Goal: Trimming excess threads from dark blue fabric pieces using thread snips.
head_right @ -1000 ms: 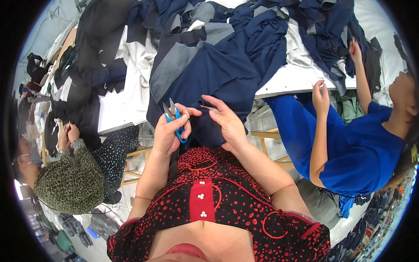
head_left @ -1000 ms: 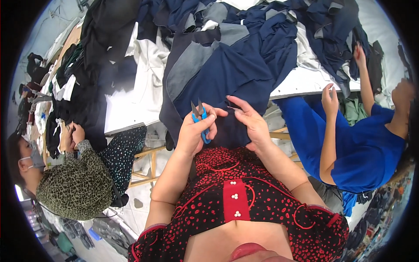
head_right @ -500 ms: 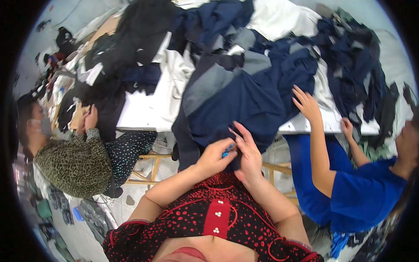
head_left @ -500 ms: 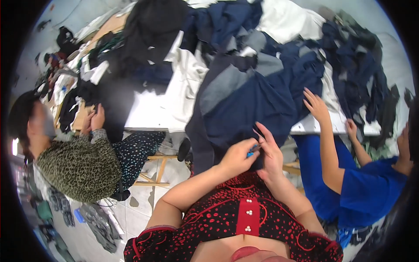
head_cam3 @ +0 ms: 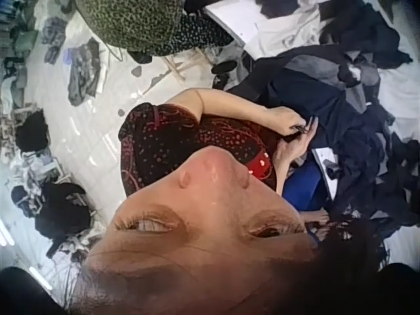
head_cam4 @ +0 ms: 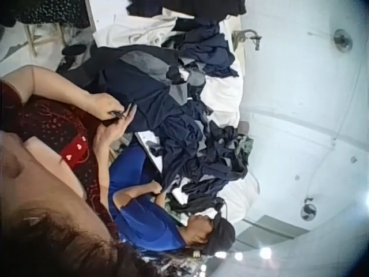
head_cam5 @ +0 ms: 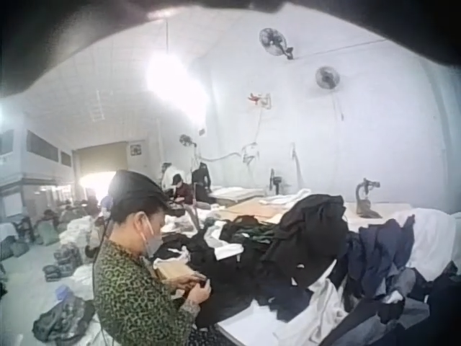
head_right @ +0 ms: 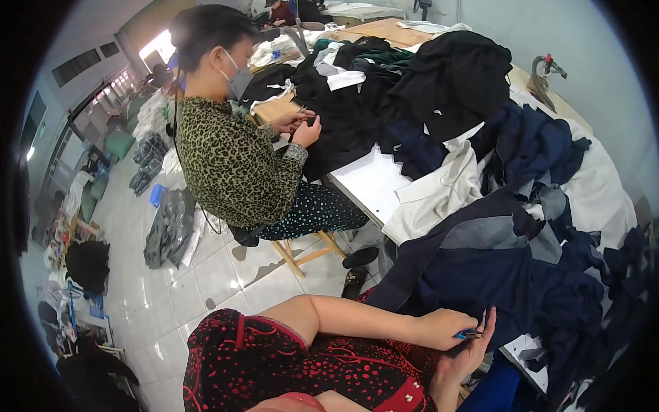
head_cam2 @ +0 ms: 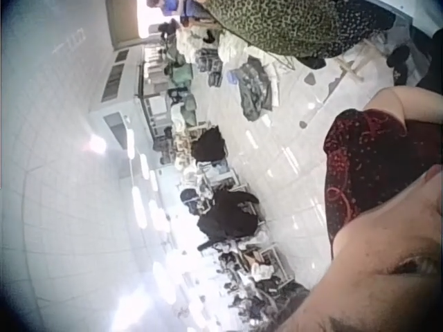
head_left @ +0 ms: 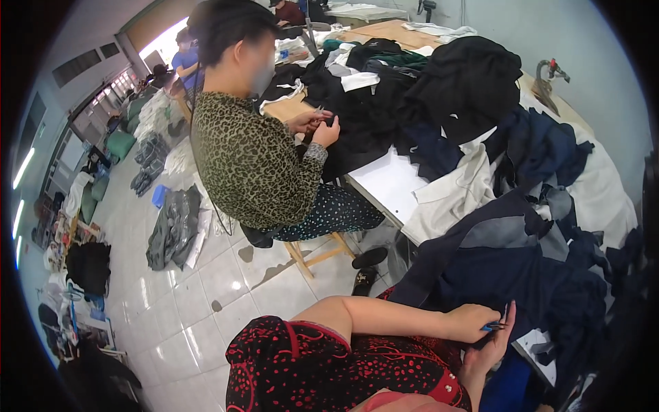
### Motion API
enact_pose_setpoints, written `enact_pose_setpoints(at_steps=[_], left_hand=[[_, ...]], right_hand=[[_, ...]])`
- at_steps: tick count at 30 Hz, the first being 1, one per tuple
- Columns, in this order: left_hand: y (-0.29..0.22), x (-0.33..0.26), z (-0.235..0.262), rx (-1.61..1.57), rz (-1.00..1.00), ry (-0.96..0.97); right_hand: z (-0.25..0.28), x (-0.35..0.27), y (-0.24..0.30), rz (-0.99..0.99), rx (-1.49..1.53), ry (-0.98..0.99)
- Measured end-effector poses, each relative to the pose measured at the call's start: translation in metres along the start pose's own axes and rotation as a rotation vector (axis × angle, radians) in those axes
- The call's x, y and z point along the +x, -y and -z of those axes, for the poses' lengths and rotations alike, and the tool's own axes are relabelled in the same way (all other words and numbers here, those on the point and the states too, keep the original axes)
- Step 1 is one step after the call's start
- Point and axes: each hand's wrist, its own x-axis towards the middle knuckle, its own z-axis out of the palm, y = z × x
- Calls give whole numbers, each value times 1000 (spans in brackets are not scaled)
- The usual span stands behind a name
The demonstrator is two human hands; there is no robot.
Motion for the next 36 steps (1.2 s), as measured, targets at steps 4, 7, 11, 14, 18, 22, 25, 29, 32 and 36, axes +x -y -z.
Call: enact_pose_setpoints(at_steps=[4, 7, 11, 14, 18, 22, 25, 29, 32, 36], left_hand=[[12, 9, 15, -237, 18, 144], [17, 10, 35, -363, 130, 122], [18, 10, 65, -886, 502, 159], [18, 18, 65, -920, 432, 126], [5, 19, 45, -298, 152, 235], [3, 12, 38, -731, 349, 123], [8, 11, 51, -942, 512, 71], [6, 9, 54, -759, 562, 85], [17, 7, 52, -568, 373, 140], [14, 14, 66, -211, 279, 400]], right_hand=[[-4, 0, 3, 25, -200, -32], [-12, 14, 2, -108, -141, 4], [-31, 17, 14, -175, -66, 19], [-17, 21, 14, -185, 165, 19], [-10, 20, 12, -144, 178, -18], [3, 19, 11, -139, 68, 49], [13, 17, 11, 7, -328, 99], [18, 17, 12, 95, -647, 269], [6, 15, 22, 155, -854, 329], [5, 21, 33, 171, -875, 330]])
